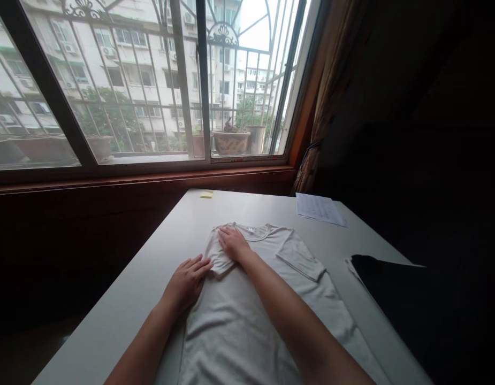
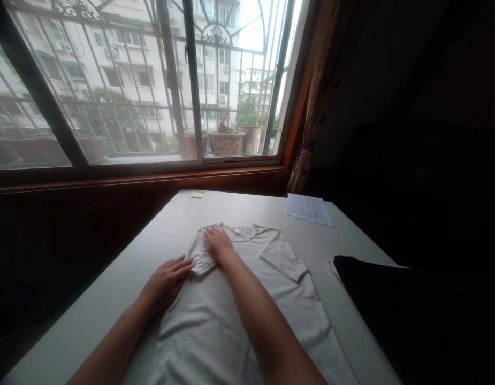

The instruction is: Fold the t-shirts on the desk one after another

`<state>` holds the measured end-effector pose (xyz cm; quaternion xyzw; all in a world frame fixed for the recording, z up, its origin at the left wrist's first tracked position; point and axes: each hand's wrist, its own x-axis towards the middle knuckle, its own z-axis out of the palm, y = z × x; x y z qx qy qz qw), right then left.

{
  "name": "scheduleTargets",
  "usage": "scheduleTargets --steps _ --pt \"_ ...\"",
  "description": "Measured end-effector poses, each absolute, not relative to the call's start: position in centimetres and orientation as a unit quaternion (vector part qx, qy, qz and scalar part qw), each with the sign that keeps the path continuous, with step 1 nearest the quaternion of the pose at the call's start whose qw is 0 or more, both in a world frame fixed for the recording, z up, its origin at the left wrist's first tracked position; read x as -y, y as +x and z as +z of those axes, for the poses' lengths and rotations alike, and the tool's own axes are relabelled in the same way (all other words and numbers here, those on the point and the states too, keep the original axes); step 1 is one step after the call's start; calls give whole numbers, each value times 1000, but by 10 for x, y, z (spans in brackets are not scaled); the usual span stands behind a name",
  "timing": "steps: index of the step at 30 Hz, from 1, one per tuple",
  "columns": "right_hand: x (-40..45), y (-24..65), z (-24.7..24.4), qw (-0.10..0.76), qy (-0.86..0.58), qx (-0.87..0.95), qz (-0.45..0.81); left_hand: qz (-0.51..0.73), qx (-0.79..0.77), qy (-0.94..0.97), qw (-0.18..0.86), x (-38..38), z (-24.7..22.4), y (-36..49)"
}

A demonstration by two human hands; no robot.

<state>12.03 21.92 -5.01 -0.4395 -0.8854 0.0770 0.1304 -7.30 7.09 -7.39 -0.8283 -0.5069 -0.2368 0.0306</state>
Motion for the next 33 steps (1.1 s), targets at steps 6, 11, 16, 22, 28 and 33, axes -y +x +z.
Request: scheduleTargets --steps 6,11,16,22,28,33 --pt "-223 184 -43 161 -452 876 43 -228 536 -812 35 -65 -65 -71" --pt "-222 270 -41 174 -523 834 20 -226 506 -831 37 -64 -64 -71" --pt "-197 343 -55 149 -574 805 15 -205 433 -878 -4 -64 -60 -72" --pt "-162 377 -76 83 -596 798 29 -198 435 -877 -38 -60 -58 -65" --pt "-146 376 -71 62 -612 788 31 -186 451 -868 -92 -50 -39 -68" --pt "-131 376 -70 55 -602 795 52 -149 505 -847 -77 -45 -4 -66"
